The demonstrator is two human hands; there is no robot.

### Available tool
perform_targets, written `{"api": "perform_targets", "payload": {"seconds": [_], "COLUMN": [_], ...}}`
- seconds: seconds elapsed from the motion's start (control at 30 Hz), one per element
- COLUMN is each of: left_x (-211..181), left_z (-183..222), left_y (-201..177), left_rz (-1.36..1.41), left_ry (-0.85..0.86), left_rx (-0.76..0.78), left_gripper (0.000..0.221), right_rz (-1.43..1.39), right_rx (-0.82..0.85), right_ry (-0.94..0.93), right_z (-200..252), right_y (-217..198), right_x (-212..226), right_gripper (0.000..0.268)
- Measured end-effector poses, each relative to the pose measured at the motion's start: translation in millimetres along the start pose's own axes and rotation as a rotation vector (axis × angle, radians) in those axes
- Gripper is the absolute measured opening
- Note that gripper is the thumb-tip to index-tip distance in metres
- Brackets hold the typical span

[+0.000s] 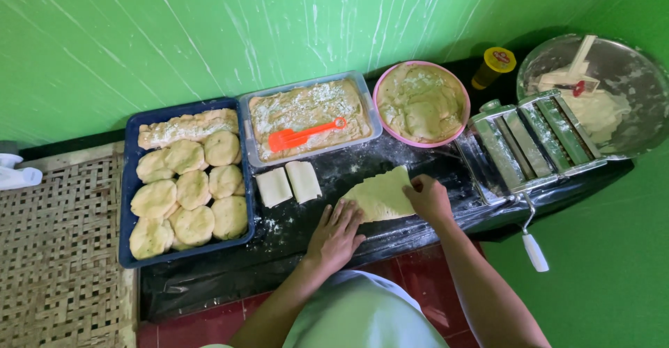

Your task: Preparing and flattening dough using a manual roller and folding it into shapes

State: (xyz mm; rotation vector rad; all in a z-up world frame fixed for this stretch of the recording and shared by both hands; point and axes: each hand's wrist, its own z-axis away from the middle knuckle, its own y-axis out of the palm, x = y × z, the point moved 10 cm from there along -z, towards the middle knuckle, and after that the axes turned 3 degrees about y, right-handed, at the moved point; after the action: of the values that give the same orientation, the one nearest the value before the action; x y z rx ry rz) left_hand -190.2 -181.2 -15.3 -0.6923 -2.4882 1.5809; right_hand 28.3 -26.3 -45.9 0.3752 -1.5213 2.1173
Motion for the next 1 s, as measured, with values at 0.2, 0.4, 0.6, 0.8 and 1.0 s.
{"api": "perform_targets", "payload": {"seconds": [0.2,0.4,0.6,0.8,1.0], "left_x": [1,17,24,27,39], "left_z": [-5,-2,-6,-5,3], "left_y": [-17,-27,-38,-23,-22], "left_rz": [-0.02,0.051,0.142,0.142,0.157], "left_ry": [-0.008,-0.082,-0.129,-0.106,-0.117], "left_rx": [-0.065,-0.044,0.076,0.109,0.056], "left_gripper": [0.054,0.046,0.04,0.039,0.038], "right_rz": [0.15,0.331,0.532,0.398,0.343], "right_rx": [-0.129,-0.386,-0.469,-0.433,-0.051], "right_ry": [-0.225,-0.604,-0.843,-0.752,-0.563], "right_z": [29,64,88,99,86], "right_y": [9,42,77,28,43], "right_x": [55,95,103,112,95], "right_gripper": [0.031,0.013,0.017,0.042,0.054]}}
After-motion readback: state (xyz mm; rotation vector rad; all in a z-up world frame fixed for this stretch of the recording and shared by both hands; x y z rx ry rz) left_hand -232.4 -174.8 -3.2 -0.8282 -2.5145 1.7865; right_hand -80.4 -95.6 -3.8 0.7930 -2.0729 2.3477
